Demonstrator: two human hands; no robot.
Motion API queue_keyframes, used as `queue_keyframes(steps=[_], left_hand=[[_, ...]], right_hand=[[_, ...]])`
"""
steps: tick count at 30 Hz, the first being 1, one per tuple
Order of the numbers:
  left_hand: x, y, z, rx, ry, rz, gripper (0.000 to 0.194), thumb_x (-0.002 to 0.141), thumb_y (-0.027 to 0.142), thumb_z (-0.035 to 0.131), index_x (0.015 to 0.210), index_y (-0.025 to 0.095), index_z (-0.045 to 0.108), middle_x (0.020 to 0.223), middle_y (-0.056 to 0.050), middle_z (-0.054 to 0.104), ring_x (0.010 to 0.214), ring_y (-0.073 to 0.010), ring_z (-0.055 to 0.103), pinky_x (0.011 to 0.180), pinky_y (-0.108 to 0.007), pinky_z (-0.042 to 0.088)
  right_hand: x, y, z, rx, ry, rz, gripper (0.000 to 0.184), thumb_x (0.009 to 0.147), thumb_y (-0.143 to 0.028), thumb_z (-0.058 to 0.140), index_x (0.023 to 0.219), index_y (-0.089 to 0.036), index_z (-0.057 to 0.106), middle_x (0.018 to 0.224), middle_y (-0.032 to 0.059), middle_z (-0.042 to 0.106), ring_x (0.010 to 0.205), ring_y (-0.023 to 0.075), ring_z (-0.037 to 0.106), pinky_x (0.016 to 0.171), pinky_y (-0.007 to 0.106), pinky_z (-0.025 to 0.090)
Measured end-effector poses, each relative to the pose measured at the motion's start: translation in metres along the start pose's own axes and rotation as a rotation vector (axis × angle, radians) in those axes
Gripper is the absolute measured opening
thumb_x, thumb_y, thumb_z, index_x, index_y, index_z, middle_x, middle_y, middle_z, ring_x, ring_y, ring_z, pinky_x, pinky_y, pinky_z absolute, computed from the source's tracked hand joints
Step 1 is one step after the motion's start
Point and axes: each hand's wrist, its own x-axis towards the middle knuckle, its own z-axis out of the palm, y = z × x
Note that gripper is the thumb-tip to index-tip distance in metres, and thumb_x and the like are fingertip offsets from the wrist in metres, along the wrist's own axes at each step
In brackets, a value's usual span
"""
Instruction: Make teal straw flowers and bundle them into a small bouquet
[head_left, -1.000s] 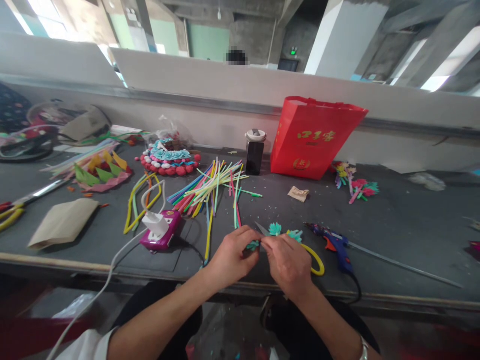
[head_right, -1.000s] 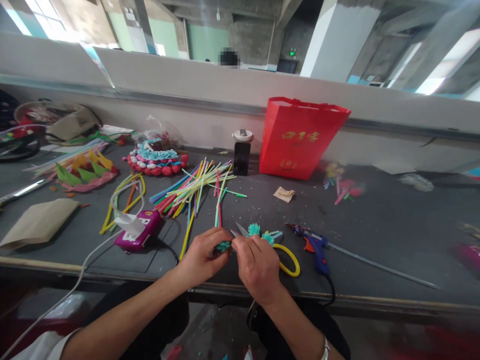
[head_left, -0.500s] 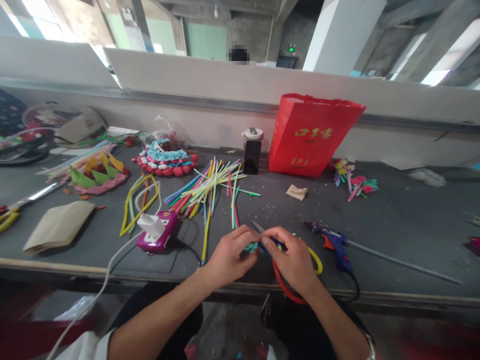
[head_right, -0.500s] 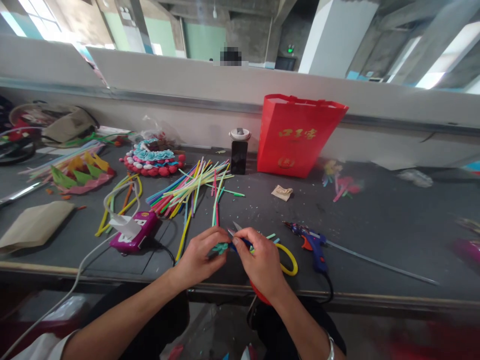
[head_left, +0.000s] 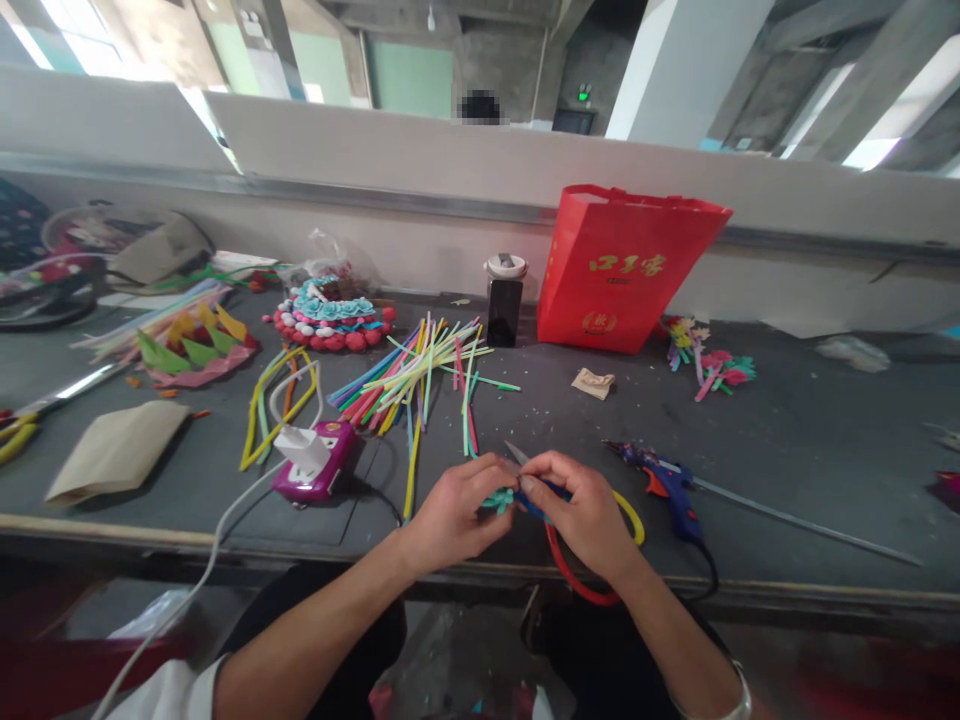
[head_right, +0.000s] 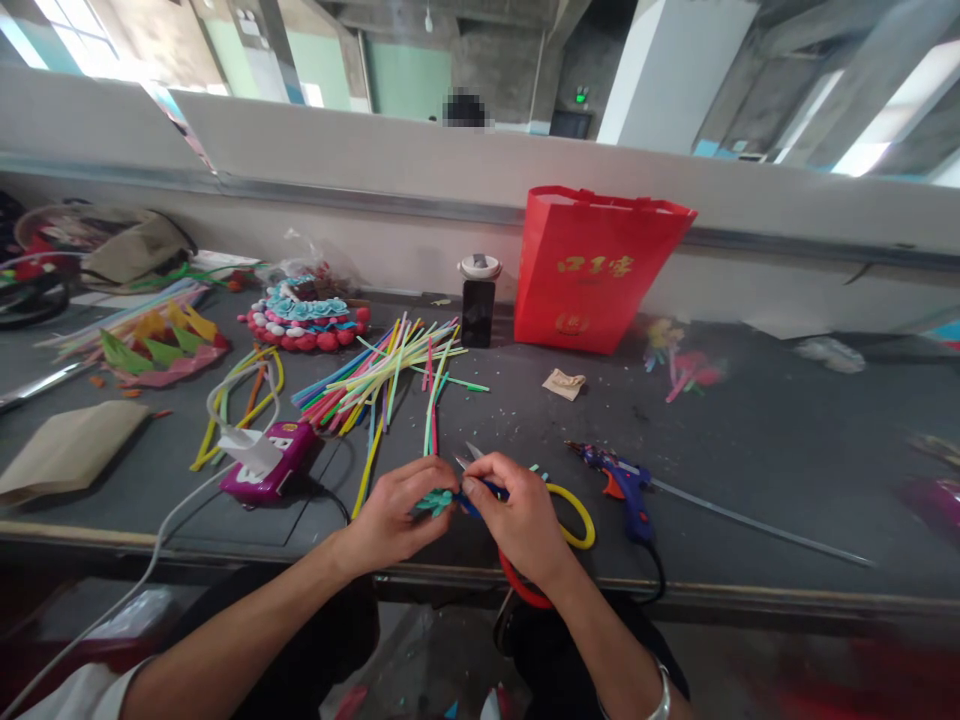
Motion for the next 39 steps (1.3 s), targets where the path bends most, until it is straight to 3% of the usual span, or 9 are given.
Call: queue_keyframes(steps=[5, 13, 20, 22, 24, 27, 32, 36, 39], left_hand=[[0.0, -0.002, -0.001, 0.099, -0.016, 0.068, 0.035, 0.08, 0.002, 0.052, 0.109, 0.02, 0.056, 0.103, -0.008, 0.065, 0.095, -0.0165, 0.063, 0.081, -0.026, 0.052], [-0.001, -0.004, 0.0, 0.352, -0.045, 0.148, 0.03, 0.086, 0.01, 0.051, 0.114, 0.019, 0.056, 0.103, -0.009, 0.065, 0.093, -0.0189, 0.064, 0.08, -0.029, 0.053], [0.0, -0.005, 0.0, 0.415, -0.051, 0.195, 0.021, 0.086, 0.011, 0.053, 0.106, 0.017, 0.058, 0.1, -0.009, 0.066, 0.092, -0.02, 0.064, 0.083, -0.031, 0.052], [0.0, -0.006, 0.0, 0.404, -0.023, 0.133, 0.021, 0.084, 0.011, 0.054, 0.103, 0.017, 0.058, 0.097, -0.008, 0.066, 0.088, -0.0191, 0.064, 0.079, -0.029, 0.051], [0.001, -0.007, 0.0, 0.355, 0.015, 0.041, 0.021, 0.081, 0.009, 0.054, 0.099, 0.018, 0.058, 0.09, -0.005, 0.064, 0.079, -0.0169, 0.062, 0.072, -0.026, 0.049], [0.002, -0.007, -0.002, 0.231, 0.086, -0.111, 0.018, 0.079, 0.008, 0.052, 0.092, 0.019, 0.06, 0.079, -0.001, 0.06, 0.071, -0.014, 0.058, 0.066, -0.024, 0.045], [0.006, -0.007, -0.002, 0.059, 0.228, -0.445, 0.007, 0.074, 0.012, 0.057, 0.075, 0.018, 0.06, 0.066, 0.003, 0.055, 0.063, -0.0113, 0.052, 0.061, -0.021, 0.041], [0.006, -0.004, 0.004, -0.293, 0.27, -0.717, 0.007, 0.074, 0.023, 0.059, 0.077, 0.017, 0.06, 0.054, 0.007, 0.047, 0.047, -0.0087, 0.043, 0.048, -0.02, 0.036], [0.007, -0.002, 0.009, -0.513, 0.294, -0.819, 0.012, 0.072, 0.026, 0.061, 0.078, 0.016, 0.061, 0.052, 0.008, 0.047, 0.043, -0.0078, 0.041, 0.044, -0.02, 0.035]], right_hand=[[0.005, 0.0, -0.005, 0.167, -0.067, 0.109, 0.012, 0.087, -0.032, 0.063, 0.089, -0.021, 0.059, 0.065, -0.0033, 0.07, 0.061, 0.0154, 0.069, 0.06, 0.024, 0.052], [0.011, -0.001, -0.011, 0.165, -0.174, 0.087, 0.015, 0.09, -0.032, 0.059, 0.084, -0.019, 0.062, 0.065, -0.0026, 0.068, 0.061, 0.0146, 0.067, 0.061, 0.024, 0.05], [0.012, 0.005, -0.004, 0.114, -0.159, 0.048, 0.015, 0.093, -0.031, 0.054, 0.099, -0.02, 0.061, 0.068, -0.0022, 0.07, 0.063, 0.0157, 0.068, 0.062, 0.025, 0.051], [0.013, 0.01, -0.002, -0.063, -0.019, -0.048, 0.016, 0.092, -0.03, 0.056, 0.103, -0.02, 0.062, 0.082, 0.0019, 0.073, 0.077, 0.0191, 0.07, 0.073, 0.031, 0.052], [0.012, 0.012, 0.0, -0.281, 0.202, -0.197, 0.019, 0.09, -0.029, 0.06, 0.106, -0.02, 0.063, 0.098, 0.0062, 0.073, 0.093, 0.0235, 0.066, 0.085, 0.039, 0.049], [0.005, 0.005, 0.001, -0.43, 0.392, -0.397, 0.015, 0.091, -0.022, 0.06, 0.105, -0.02, 0.063, 0.098, 0.0073, 0.071, 0.094, 0.0231, 0.062, 0.086, 0.039, 0.046], [-0.013, -0.012, 0.014, -0.675, 0.375, -0.588, 0.007, 0.087, -0.019, 0.066, 0.093, -0.022, 0.066, 0.089, 0.0029, 0.073, 0.084, 0.0224, 0.06, 0.078, 0.038, 0.04], [-0.011, -0.006, 0.028, -0.842, 0.324, -0.511, 0.013, 0.091, -0.023, 0.061, 0.101, -0.018, 0.068, 0.092, 0.0055, 0.072, 0.081, 0.0229, 0.058, 0.071, 0.037, 0.036], [-0.004, 0.004, 0.032, -0.876, 0.289, -0.419, 0.015, 0.091, -0.023, 0.06, 0.101, -0.016, 0.069, 0.094, 0.0082, 0.071, 0.084, 0.0245, 0.057, 0.072, 0.037, 0.036]])
